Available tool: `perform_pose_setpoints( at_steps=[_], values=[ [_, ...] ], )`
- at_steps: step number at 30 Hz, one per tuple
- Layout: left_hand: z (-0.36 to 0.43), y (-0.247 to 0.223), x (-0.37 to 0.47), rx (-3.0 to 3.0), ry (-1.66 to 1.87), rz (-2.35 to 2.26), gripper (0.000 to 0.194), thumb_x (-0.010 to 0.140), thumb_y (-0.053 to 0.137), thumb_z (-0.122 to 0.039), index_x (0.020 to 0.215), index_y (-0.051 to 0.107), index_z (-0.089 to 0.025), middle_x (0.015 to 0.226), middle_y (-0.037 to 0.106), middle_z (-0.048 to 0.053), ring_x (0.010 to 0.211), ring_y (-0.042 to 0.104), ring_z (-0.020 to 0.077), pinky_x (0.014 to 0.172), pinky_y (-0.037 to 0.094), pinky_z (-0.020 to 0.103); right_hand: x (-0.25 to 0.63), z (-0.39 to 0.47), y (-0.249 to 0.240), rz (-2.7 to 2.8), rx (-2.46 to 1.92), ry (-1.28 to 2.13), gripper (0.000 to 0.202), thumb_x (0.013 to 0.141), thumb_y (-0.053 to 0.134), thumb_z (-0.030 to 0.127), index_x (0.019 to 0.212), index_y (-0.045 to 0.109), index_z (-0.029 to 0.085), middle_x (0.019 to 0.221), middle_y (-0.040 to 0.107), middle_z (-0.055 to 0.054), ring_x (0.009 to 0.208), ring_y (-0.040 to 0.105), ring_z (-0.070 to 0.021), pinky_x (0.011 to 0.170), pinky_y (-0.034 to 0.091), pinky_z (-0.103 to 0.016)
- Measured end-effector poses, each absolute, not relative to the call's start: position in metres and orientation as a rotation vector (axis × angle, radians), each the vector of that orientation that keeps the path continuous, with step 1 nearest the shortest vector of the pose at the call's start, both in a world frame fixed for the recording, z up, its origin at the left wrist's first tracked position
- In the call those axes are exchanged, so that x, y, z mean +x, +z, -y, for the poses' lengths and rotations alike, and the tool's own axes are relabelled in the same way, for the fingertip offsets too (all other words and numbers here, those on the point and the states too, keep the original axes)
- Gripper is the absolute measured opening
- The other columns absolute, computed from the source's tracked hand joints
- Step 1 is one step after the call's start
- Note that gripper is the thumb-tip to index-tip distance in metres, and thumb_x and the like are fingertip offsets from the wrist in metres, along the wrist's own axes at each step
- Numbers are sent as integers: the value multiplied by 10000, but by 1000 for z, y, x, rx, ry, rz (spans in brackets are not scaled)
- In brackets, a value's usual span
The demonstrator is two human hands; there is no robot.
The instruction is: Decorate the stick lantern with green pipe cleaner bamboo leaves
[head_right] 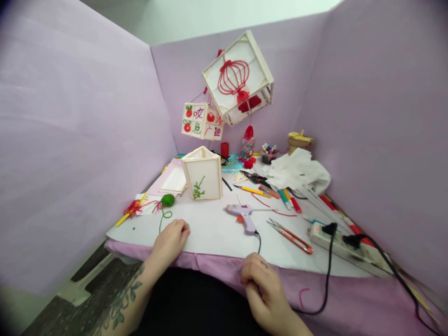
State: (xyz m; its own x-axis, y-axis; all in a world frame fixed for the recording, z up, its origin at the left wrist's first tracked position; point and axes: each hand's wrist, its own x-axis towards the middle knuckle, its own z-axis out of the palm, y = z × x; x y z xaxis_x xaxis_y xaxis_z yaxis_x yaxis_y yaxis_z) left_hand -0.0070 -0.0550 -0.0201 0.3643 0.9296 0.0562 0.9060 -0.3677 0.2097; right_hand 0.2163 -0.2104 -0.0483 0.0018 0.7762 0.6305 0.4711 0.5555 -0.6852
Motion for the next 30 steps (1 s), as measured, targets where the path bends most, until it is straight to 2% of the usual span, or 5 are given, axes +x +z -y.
perform_pose_setpoints(
  at_steps=[4,9,19,24,30],
  values=[
    [51,-20,-7,2467,262,-1630,88,898,504,-182,935,577,-213,939,655,33,934,620,185,827,444,275,214,202,-33,1677,-977,360,200,795,397,36,774,441,230,672,470,3,637,480,-165,576,396,-292],
    [57,-19,-15,2415,322,-1832,339,904,519,-363,1144,514,-123,1113,580,154,1048,587,305,850,451,387,203,191,-29,1681,-942,371,204,783,403,32,782,475,223,698,482,-7,660,478,-172,598,401,-310],
    [38,-21,-11,2411,297,-1856,280,915,491,-340,1048,573,-106,1069,601,175,1037,581,321,866,438,403,200,189,-43,1403,-948,554,174,889,389,172,732,371,244,702,380,-6,656,393,-199,578,342,-339],
    [34,-20,3,2434,343,-1717,140,910,444,-170,874,579,-162,957,633,130,967,606,265,848,440,367,202,190,-45,1413,-961,591,155,899,377,183,754,367,238,722,377,-5,673,392,-193,593,337,-333],
    [69,-6,12,2447,505,-1296,131,937,407,-188,852,502,-219,891,633,35,883,599,173,810,458,274,205,190,-47,1400,-968,564,131,830,372,114,766,364,228,735,370,-2,691,384,-180,608,337,-316]
  ],
)
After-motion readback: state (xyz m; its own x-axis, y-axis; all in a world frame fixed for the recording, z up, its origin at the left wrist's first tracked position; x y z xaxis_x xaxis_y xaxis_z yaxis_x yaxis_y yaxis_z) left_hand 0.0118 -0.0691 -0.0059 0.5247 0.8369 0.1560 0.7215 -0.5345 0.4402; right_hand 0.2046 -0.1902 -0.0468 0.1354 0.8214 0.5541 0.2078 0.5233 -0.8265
